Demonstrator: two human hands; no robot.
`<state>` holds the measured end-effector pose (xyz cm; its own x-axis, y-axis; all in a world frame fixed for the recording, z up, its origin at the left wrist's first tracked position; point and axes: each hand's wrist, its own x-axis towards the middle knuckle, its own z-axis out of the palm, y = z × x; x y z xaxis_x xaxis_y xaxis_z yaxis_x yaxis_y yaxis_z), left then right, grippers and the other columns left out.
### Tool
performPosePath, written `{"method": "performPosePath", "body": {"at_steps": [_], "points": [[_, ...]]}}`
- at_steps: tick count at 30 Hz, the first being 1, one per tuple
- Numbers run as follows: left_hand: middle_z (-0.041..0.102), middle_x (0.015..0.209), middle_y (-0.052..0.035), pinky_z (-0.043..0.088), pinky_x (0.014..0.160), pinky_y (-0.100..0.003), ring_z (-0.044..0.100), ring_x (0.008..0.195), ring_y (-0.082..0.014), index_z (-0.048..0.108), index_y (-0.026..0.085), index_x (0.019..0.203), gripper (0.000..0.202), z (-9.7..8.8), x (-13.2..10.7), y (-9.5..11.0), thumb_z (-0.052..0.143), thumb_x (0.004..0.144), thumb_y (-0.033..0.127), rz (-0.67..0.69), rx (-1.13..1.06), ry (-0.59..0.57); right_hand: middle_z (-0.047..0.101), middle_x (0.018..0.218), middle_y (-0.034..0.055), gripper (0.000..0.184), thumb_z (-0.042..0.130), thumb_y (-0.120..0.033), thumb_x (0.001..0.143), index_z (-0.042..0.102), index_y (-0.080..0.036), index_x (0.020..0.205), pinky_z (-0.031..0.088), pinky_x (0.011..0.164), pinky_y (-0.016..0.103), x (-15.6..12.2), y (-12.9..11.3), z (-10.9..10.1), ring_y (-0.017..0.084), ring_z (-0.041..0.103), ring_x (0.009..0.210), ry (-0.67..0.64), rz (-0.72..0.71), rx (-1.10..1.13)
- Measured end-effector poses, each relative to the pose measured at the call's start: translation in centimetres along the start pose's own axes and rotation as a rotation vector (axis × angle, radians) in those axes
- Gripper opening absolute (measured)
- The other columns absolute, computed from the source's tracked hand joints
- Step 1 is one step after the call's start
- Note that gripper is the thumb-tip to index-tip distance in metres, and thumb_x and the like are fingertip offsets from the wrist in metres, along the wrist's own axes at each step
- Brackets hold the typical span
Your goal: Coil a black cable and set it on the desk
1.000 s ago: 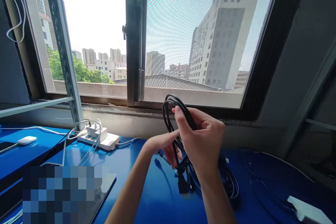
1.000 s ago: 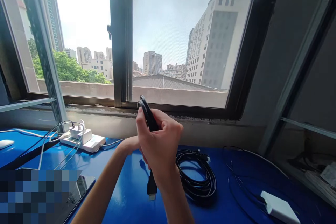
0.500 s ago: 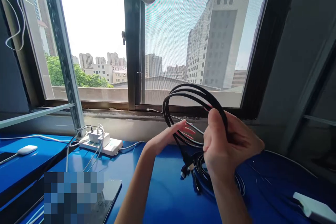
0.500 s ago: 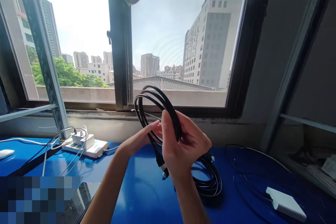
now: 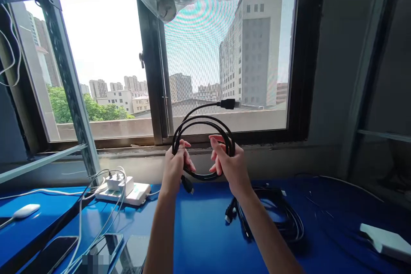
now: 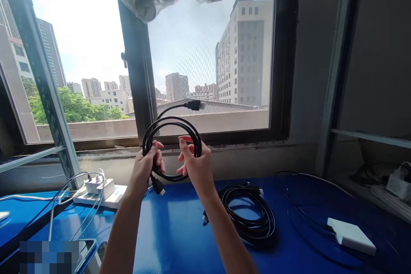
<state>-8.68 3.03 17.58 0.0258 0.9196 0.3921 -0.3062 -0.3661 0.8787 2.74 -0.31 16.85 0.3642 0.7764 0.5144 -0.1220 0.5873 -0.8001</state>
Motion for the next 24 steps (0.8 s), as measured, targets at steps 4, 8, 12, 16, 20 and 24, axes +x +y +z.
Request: {"method": "performPosePath", "body": {"at_steps": [4,8,12,16,20,24], "points": [[0.039,0.038,0.0093,0.029,0.031,-0.018,0.041,0.026,-0.0083,0.055,0.016,0.069,0.023,-1.3,-0.4,1.4,0.065,0.077,0.036,0.002,0.078,0.040,0.057,0.054,-0.0073,0.046,0.072,-0.051,0.064,0.065,-0.015,0.093,0.049,0.039,0.023,-0.2,0.3,0.0,0.010,0.053,0.033,-0.083,-0.032,-0.160],[0.033,0.035,0.0113,0.030,0.033,-0.017,0.038,0.027,-0.0070,0.059,0.016,0.071,0.030,-1.5,-0.8,2.6,0.073,0.071,0.043,0.008,0.049,0.013,0.066,0.073,-0.0029,0.061,0.071,-0.052,0.068,0.057,-0.017,0.117,0.051,0.044,0.024,-0.2,0.4,-0.2,0.010,0.056,0.036,-0.075,-0.086,-0.232],[0.031,0.033,0.0112,0.028,0.034,-0.016,0.039,0.029,-0.0060,0.057,0.017,0.068,0.040,-1.5,-0.8,2.7,0.080,0.062,0.049,-0.030,0.016,-0.025,0.067,0.094,0.0014,0.080,0.073,-0.053,0.067,0.044,-0.023,0.136,0.054,0.044,0.025,0.0,0.1,-0.8,0.008,0.057,0.039,-0.080,-0.081,-0.198],[0.029,0.033,0.0114,0.014,0.031,-0.017,0.026,0.025,-0.0030,0.057,0.018,0.067,0.037,-1.3,-0.9,2.4,0.077,0.067,0.049,-0.070,0.025,-0.104,0.064,0.098,0.0046,0.075,0.068,-0.060,0.069,0.051,-0.023,0.132,0.045,0.033,0.020,0.2,-0.4,-1.5,0.006,0.055,0.040,-0.019,-0.174,-0.223],[0.025,0.035,0.0114,0.003,0.032,-0.022,0.016,0.025,-0.0016,0.055,0.019,0.067,0.037,-0.5,-1.3,2.5,0.074,0.070,0.050,-0.122,-0.007,-0.202,0.068,0.085,0.0029,0.054,0.064,-0.051,0.079,0.062,-0.020,0.122,0.040,0.036,0.019,0.2,-0.9,-2.2,0.004,0.047,0.037,0.000,-0.432,-0.435],[0.023,0.036,0.0111,0.001,0.032,-0.024,0.012,0.025,-0.0015,0.051,0.020,0.068,0.044,0.2,-1.6,2.6,0.065,0.074,0.060,-0.190,-0.093,-0.314,0.072,0.087,0.0042,0.031,0.058,-0.040,0.087,0.070,-0.019,0.107,0.044,0.045,0.020,0.4,-1.2,-2.7,0.007,0.055,0.048,0.031,-0.626,-0.535]]}}
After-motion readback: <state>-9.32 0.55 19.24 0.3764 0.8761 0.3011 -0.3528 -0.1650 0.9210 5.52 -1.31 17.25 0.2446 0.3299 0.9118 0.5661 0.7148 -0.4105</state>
